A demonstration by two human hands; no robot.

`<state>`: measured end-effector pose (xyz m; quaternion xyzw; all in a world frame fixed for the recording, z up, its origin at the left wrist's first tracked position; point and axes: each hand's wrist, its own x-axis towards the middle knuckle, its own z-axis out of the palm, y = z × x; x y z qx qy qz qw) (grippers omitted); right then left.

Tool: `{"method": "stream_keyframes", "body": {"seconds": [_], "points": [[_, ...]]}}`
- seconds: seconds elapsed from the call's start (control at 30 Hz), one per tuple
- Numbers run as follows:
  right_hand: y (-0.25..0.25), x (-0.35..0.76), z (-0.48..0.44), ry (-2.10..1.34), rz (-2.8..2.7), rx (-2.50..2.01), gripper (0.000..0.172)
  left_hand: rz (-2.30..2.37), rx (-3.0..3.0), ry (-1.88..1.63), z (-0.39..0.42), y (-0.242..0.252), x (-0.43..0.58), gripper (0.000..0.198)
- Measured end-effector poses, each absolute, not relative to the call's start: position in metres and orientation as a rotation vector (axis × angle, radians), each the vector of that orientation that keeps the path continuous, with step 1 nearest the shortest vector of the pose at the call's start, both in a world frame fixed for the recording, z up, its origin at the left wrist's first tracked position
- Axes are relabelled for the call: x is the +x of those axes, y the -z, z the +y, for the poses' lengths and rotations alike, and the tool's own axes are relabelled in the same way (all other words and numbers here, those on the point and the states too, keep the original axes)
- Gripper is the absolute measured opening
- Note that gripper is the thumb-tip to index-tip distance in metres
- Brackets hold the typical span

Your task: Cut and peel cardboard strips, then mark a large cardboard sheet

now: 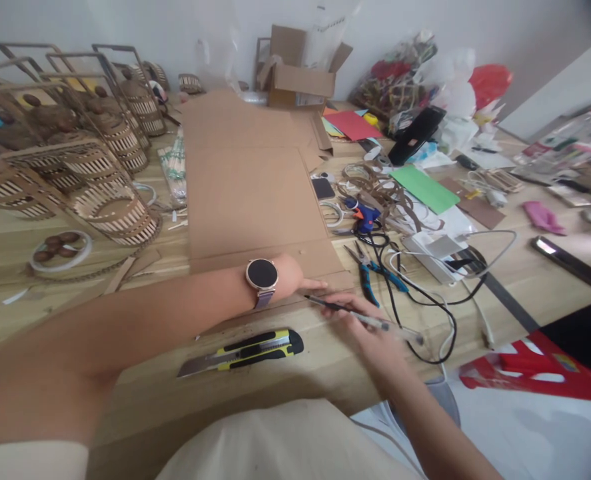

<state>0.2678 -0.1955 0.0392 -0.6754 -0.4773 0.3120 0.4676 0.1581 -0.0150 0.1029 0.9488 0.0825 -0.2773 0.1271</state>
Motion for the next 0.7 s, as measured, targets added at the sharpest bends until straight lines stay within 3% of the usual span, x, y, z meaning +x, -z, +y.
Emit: {"method": "stream_keyframes", "body": {"seconds": [0.33,0.7], "points": [[-0.025,0.241,-0.172,-0.684,-1.189,-1.687,0.009,0.205,2.753,1.007,-0.015,-0.118,0.160,0.128],[-0.022,0.231,-0.164,-0.575,-1.288,-1.639,0.005,0.185,2.752,0.762,-0.010,-0.103,0.155,0.112]]}}
